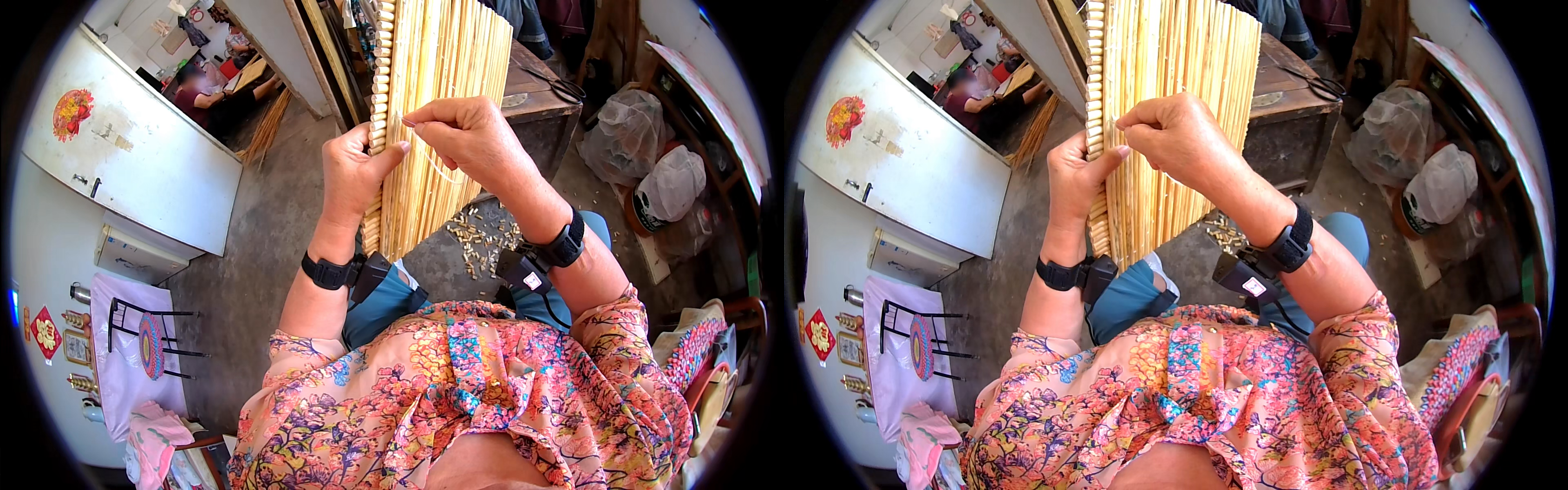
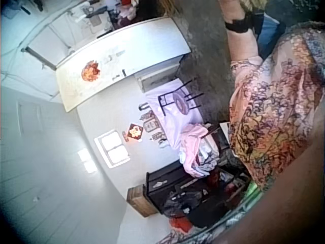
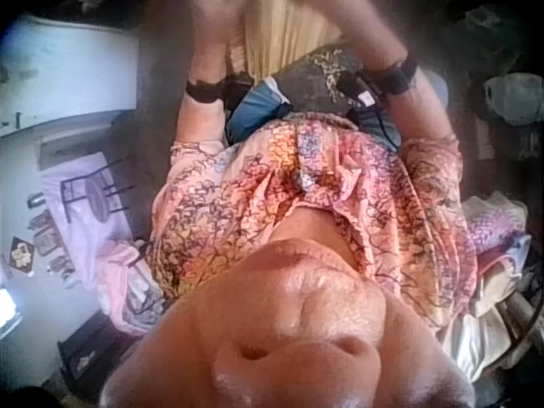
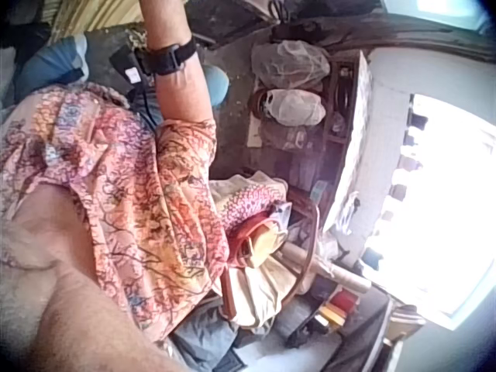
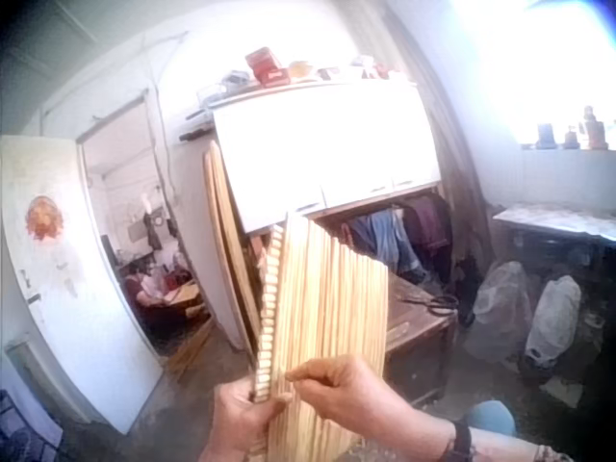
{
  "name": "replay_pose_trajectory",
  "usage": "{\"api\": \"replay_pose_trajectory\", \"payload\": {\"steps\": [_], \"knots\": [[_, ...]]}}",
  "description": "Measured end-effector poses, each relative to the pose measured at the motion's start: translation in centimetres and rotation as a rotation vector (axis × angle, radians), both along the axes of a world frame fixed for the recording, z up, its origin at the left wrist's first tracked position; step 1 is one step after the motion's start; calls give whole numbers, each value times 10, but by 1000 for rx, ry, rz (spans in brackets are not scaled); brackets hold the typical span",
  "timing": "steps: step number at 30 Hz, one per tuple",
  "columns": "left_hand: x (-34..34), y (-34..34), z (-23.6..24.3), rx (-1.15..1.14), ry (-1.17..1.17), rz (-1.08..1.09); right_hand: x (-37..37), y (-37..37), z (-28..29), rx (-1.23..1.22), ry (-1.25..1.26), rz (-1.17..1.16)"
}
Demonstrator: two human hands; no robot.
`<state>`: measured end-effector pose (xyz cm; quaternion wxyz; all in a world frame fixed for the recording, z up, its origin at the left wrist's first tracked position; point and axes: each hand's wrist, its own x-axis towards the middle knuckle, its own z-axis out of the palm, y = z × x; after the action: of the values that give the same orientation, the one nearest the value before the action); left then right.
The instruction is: The person weaves a bamboo mat by threading a long string through small bamboo slats and tying knots to secure them.
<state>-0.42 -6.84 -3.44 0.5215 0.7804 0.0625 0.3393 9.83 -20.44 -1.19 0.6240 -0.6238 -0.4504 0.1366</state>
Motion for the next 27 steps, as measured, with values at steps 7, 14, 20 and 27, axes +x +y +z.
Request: {"api": "replay_pose_trajectory", "payload": {"steps": [7,14,20,27], "knots": [[-15,-9,6,83,-13,77,-10,-3,5,18,5,45],[-59,4,52,530,-86,167,-38,-9,39,222,-95,159],[-41,-16,91,702,-106,196,-27,-12,32,391,-67,134],[42,-12,42,1298,-200,177,37,-15,-60,356,250,120]]}}
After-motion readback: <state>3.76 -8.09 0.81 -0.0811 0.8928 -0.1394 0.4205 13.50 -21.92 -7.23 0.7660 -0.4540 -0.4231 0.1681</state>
